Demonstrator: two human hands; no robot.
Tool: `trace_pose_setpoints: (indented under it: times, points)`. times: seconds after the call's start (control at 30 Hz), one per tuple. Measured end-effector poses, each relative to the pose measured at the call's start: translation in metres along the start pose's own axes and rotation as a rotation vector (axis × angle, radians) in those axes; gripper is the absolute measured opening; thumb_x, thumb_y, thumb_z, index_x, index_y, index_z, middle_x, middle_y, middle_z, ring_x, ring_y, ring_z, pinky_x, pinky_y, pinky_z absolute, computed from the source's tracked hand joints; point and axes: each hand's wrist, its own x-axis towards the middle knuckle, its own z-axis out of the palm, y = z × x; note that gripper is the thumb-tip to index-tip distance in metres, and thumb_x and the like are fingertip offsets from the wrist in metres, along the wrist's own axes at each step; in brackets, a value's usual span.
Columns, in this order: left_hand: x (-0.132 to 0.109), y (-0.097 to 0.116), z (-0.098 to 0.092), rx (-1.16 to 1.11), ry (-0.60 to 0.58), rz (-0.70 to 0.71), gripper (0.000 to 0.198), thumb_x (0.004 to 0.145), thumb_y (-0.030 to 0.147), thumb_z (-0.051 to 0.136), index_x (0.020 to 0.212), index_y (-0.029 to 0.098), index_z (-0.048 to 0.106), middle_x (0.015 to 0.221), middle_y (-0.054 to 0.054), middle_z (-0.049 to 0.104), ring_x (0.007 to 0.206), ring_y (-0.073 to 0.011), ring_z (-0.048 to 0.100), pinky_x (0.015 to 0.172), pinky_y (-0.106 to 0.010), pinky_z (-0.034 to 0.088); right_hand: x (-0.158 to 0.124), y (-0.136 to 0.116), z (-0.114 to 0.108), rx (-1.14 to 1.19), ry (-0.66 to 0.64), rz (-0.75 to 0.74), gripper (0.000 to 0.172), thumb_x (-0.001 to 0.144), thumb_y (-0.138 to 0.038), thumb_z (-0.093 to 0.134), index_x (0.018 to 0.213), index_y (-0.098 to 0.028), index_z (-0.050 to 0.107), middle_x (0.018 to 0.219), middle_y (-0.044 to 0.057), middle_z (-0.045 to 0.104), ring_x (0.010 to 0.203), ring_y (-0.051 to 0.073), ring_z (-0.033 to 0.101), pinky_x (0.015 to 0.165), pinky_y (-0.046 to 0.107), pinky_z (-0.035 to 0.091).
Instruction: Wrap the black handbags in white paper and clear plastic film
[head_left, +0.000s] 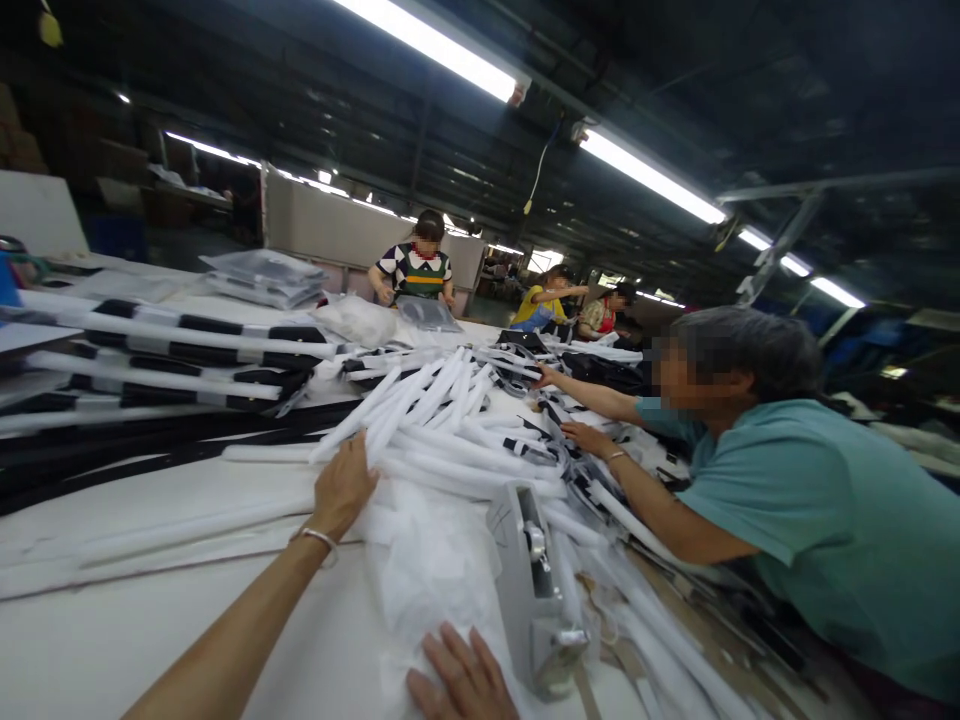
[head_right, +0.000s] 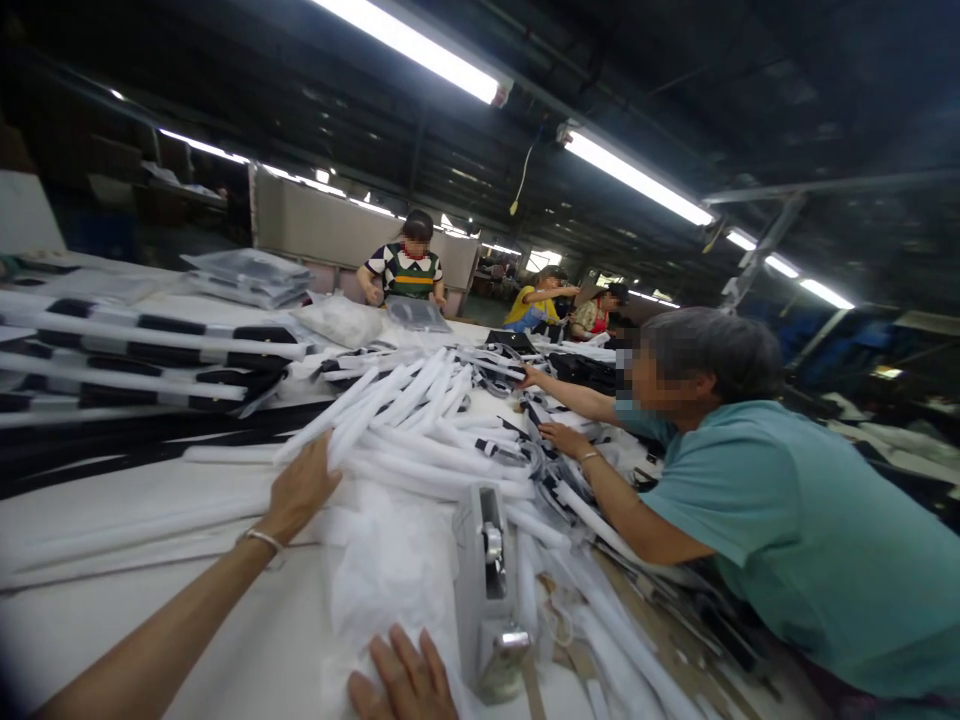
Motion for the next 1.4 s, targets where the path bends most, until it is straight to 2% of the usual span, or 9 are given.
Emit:
trace_pose_setpoints:
  times: [0.1,0.2,0.33,0.43,0.6,0.8,1.07,1.27,1.4]
  points:
    - [0.006,0.002,-0.011,0.037,0.123,0.063,0.061,0.091,0.022,0.050,0.147,0.009,0.029,0.128,-0.017,0.056,0.114,-0.0293,0.058,0.090,-0.036,0.048,-0.003,-0.001,0.004,-0.005,0.021,0.006,0.036,0.102,-0.043,0.034,0.098,-0.033,0.068,0.102,-0.004,0.076,0.101,0.017,0.071,0.099,0.035,0.052]
    - [0.013,0.008,-0.015,0.093,0.221,0.253,0.062,0.092,0.021,0.052,0.148,0.011,0.030,0.133,-0.017,0.056,0.116,-0.0296,0.056,0.094,-0.038,0.046,-0.019,0.001,0.011,-0.026,0.002,-0.008,0.040,0.100,-0.052,0.032,0.100,-0.033,0.067,0.101,-0.001,0.076,0.102,0.019,0.070,0.100,0.039,0.051]
    - [0.019,0.010,0.000,0.147,0.154,0.561,0.067,0.082,0.005,0.056,0.145,0.022,0.042,0.147,-0.011,0.049,0.133,-0.0285,0.046,0.109,-0.044,0.037,-0.035,0.004,0.023,-0.087,-0.037,-0.059,0.040,0.099,-0.057,0.034,0.098,-0.031,0.065,0.098,0.002,0.077,0.098,0.022,0.072,0.101,0.044,0.050]
    - [0.018,0.009,0.015,0.185,0.114,0.580,0.074,0.077,0.002,0.057,0.147,0.023,0.041,0.152,-0.012,0.042,0.140,-0.0309,0.039,0.113,-0.052,0.033,-0.026,0.003,0.025,-0.119,0.032,-0.078,0.033,0.101,-0.046,0.036,0.093,-0.030,0.064,0.093,-0.001,0.076,0.093,0.019,0.073,0.105,0.041,0.047]
    - [0.001,0.016,0.012,0.114,0.249,0.595,0.075,0.077,0.007,0.056,0.149,0.020,0.038,0.156,-0.014,0.036,0.143,-0.0324,0.034,0.114,-0.055,0.031,0.001,-0.005,0.019,-0.070,0.153,0.043,0.035,0.102,-0.034,0.035,0.087,-0.033,0.066,0.094,-0.007,0.076,0.094,0.015,0.071,0.107,0.035,0.044]
    - [-0.060,0.019,0.005,0.009,0.384,0.612,0.057,0.082,0.011,0.047,0.139,0.018,0.051,0.147,-0.015,0.049,0.138,-0.0329,0.043,0.109,-0.056,0.040,-0.010,0.000,0.019,-0.066,0.012,-0.034,0.050,0.098,-0.062,0.028,0.096,-0.032,0.067,0.098,-0.001,0.076,0.095,0.020,0.071,0.094,0.037,0.053]
    - [-0.163,-0.015,0.039,-0.225,0.430,0.553,0.048,0.089,0.028,0.050,0.137,0.027,0.050,0.139,-0.009,0.058,0.123,-0.0272,0.059,0.096,-0.043,0.056,-0.004,0.000,-0.003,0.067,-0.291,0.032,0.046,0.092,-0.064,0.045,0.112,-0.029,0.065,0.118,0.003,0.072,0.111,0.024,0.066,0.100,0.039,0.050]
    - [-0.173,-0.021,0.051,-0.399,0.437,0.488,0.037,0.091,0.028,0.049,0.128,0.028,0.056,0.124,-0.006,0.067,0.110,-0.0223,0.068,0.088,-0.035,0.061,0.003,0.003,-0.018,0.229,-0.287,0.174,0.052,0.092,-0.065,0.044,0.122,-0.027,0.064,0.122,0.008,0.070,0.113,0.024,0.066,0.103,0.039,0.050]
    - [-0.171,-0.021,0.057,-0.465,0.400,0.497,0.035,0.092,0.027,0.048,0.126,0.028,0.058,0.121,-0.005,0.068,0.109,-0.0204,0.068,0.089,-0.034,0.060,0.032,0.015,-0.047,0.551,-0.628,0.378,0.041,0.095,-0.054,0.048,0.123,-0.029,0.065,0.125,0.005,0.069,0.121,0.024,0.061,0.111,0.042,0.042]
